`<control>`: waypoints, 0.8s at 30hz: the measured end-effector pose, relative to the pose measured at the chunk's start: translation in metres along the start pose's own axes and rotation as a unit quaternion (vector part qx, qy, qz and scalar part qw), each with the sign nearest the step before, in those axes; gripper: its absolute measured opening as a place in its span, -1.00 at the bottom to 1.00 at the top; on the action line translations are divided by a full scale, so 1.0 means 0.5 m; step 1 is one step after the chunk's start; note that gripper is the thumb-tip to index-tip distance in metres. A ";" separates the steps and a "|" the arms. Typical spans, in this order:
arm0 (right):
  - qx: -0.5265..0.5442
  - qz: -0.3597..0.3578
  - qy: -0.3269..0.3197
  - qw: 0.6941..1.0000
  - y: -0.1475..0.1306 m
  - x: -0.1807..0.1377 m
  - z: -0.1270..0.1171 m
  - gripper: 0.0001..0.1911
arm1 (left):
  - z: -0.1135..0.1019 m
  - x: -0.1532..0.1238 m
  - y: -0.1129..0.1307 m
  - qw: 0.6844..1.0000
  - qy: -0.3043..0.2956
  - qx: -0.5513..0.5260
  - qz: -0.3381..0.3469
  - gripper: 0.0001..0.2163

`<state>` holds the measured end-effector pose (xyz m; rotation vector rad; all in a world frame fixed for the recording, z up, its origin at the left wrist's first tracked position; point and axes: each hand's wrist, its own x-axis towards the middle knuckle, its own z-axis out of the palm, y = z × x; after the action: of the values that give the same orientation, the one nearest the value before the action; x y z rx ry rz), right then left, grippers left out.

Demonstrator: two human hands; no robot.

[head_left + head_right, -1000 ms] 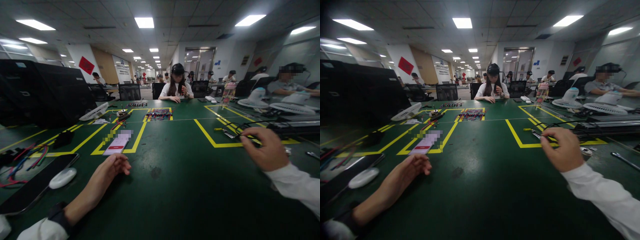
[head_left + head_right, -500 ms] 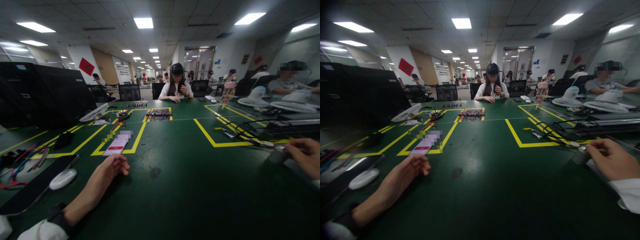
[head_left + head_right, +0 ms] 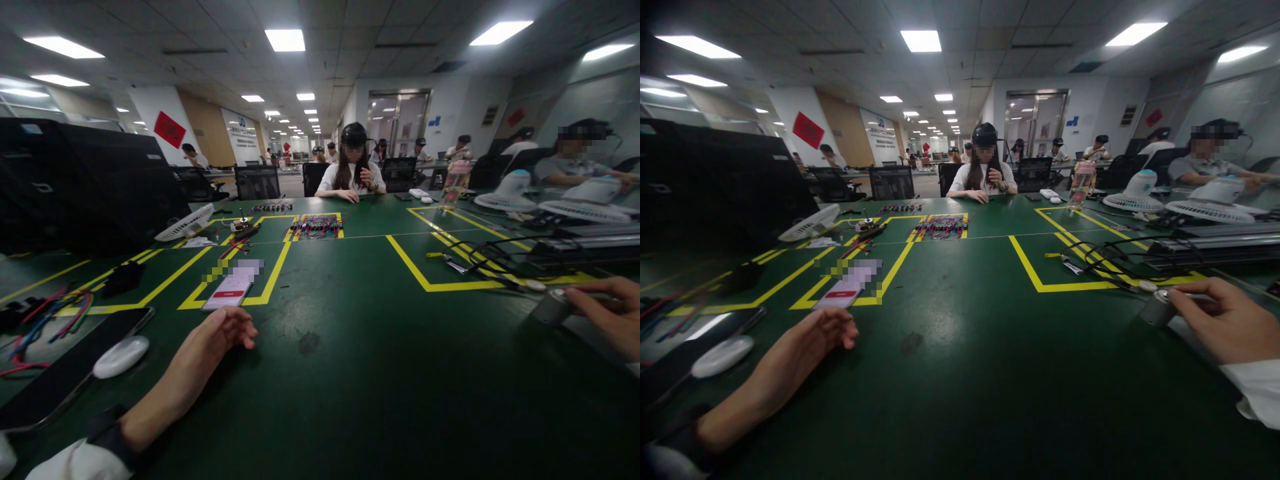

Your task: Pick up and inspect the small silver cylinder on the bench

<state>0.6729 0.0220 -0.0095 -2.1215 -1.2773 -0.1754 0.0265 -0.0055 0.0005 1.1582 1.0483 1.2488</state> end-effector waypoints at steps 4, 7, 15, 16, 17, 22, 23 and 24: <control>-0.008 0.024 -0.037 0.999 -0.011 0.002 -0.010 -0.56 | -0.001 0.002 -0.002 1.000 -0.001 -0.002 0.002 -0.72; -0.007 0.033 -0.028 0.999 -0.002 0.009 -0.005 -0.55 | -0.001 0.003 -0.002 1.000 -0.011 -0.006 0.005 -0.72; 0.002 0.089 -0.026 0.996 -0.022 0.002 -0.016 -0.60 | -0.005 0.001 -0.002 1.000 -0.022 -0.001 0.009 -0.73; 0.003 0.090 -0.042 0.995 -0.029 0.002 -0.021 -0.62 | -0.005 0.002 -0.003 1.000 -0.021 -0.001 0.008 -0.73; 0.008 0.089 -0.058 0.994 -0.035 0.002 -0.027 -0.64 | -0.005 0.002 -0.004 1.000 -0.018 -0.002 0.007 -0.73; 0.041 0.050 -0.089 0.994 -0.038 0.001 -0.040 -0.64 | -0.004 0.005 -0.008 1.000 -0.009 0.000 0.005 -0.73; 0.047 0.041 -0.085 0.994 -0.037 -0.001 -0.040 -0.63 | -0.004 0.005 -0.008 1.000 -0.009 0.001 0.006 -0.73; 0.052 0.036 -0.076 0.995 -0.037 -0.005 -0.039 -0.61 | -0.004 0.004 -0.008 1.000 -0.008 0.003 0.005 -0.73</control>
<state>0.6602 0.0147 0.0134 -2.1203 -1.2656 0.0841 0.0252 -0.0031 -0.0037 1.1776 1.0346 1.2437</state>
